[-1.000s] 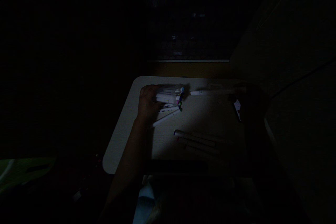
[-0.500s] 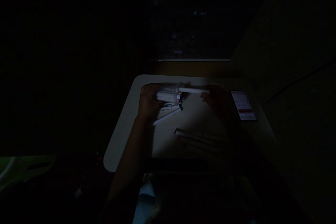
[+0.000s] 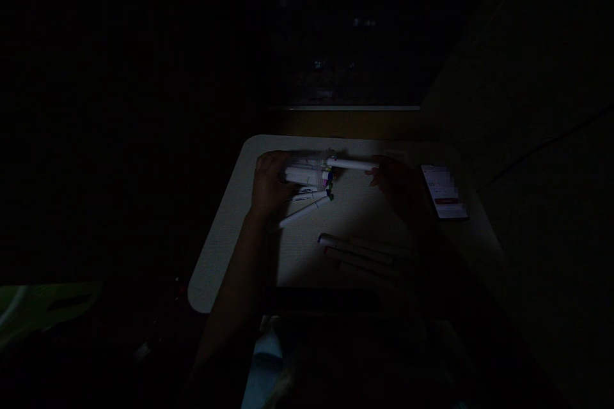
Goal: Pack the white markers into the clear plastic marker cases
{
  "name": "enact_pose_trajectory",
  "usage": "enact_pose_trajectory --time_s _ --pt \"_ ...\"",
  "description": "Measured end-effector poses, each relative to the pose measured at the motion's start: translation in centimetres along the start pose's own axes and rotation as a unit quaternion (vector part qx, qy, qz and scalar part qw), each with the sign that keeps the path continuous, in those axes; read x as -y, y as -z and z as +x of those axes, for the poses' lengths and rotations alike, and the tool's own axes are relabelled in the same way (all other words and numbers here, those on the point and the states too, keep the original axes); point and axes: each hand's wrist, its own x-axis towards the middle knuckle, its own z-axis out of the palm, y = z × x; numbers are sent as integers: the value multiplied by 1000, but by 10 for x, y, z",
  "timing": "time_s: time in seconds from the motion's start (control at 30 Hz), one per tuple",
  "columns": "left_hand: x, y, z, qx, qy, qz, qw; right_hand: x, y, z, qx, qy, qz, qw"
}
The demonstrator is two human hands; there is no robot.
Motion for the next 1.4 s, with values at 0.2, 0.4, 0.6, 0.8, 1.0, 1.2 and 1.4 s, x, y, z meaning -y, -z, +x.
enact_pose_trajectory --time_s 0.2,0.4,0.6,0.8,1.0,1.2,1.4 --pt "1 0 0 3 -4 -7 1000 3 -6 1 36 23 -78 996" --pt "3 -2 -2 -2 -2 -17 1000 1 -12 0 25 13 -55 998" --pt "4 -3 -1 -3 -3 -30 1000 0 -5 -4 93 10 -92 991" --pt "0 -2 -1 -4 3 -23 1000 -15 5 -17 346 19 -224 911" --pt "0 -2 -1 -4 5 -20 1000 16 14 -32 411 -45 -311 856" --pt "2 -2 -2 -2 6 -12 1000 60 16 -44 396 -90 -326 854" --pt "-2 -1 -1 0 10 -23 1000 74 14 -72 290 -44 -323 900"
